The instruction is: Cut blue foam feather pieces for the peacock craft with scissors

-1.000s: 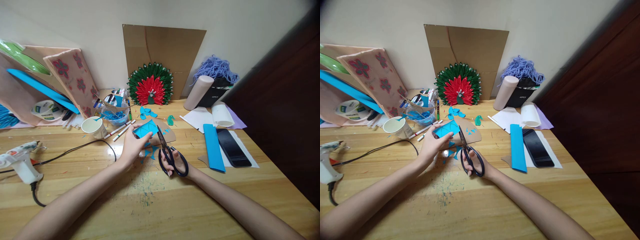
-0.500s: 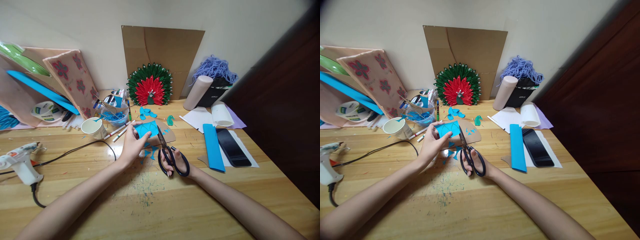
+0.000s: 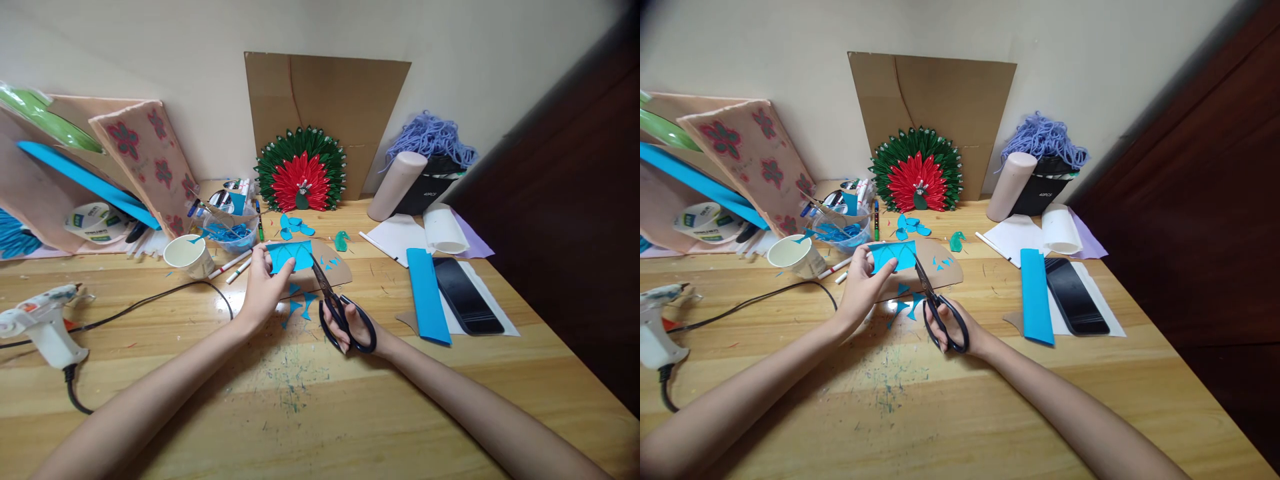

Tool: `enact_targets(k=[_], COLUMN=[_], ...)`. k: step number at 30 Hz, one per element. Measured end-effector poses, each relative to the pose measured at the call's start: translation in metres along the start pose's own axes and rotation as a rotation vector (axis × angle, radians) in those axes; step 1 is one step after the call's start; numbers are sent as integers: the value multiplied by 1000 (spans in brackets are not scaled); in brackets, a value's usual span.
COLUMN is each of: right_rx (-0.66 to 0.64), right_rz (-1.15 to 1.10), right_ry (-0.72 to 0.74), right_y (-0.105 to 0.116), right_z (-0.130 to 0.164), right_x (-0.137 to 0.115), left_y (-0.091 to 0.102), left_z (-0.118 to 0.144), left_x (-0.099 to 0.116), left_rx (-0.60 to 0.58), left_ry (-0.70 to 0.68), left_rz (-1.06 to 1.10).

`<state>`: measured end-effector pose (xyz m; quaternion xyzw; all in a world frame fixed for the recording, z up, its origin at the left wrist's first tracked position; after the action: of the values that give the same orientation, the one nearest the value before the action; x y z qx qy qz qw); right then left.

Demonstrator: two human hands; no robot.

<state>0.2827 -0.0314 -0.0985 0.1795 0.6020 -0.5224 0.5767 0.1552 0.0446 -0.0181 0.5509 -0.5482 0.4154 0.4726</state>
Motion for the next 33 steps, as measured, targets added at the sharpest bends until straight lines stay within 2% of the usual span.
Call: enact_targets(k=[5, 7, 11, 14, 18, 22, 24, 29, 33], right_rx=[-33, -22, -79, -74, -10, 0, 9, 22, 4], right_rz=[-48, -56, -81, -50, 38, 77, 83, 72, 56], right_ry=[-64, -58, -69, -53, 44, 90, 108, 125, 55], right_y=[1, 3, 1, 2, 4, 2, 3, 2, -4], right_z=[-1, -2, -4, -5, -4, -1, 1, 3, 4], right_x=[7, 8, 11, 11, 3, 0, 0, 3, 7], left_y=[-10, -11, -10, -8, -5, 1, -1, -20, -23], left_z=[3, 4, 2, 1, 1, 2, 5, 15, 18], left_x=[-4, -6, -6, -6, -8, -10, -14, -32, -40], left_rx=[-99, -107, -107, -94, -63, 38, 66, 16, 17], left_ry=[-30, -34, -30, -6, 60, 98, 143, 363, 443], left_rz=[96, 82, 72, 100, 118, 194, 278, 556, 574])
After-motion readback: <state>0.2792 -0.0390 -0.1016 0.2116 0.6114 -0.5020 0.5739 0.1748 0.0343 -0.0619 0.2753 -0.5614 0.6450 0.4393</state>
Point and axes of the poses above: each hand's wrist, its own z-axis away from the middle knuckle, its own y-axis out of the back of the hand, x = y × z, the point moved 8 cm from there along -z, towards the middle knuckle, and after that the axes turned 4 degrees about -y, right-handed, at the moved point
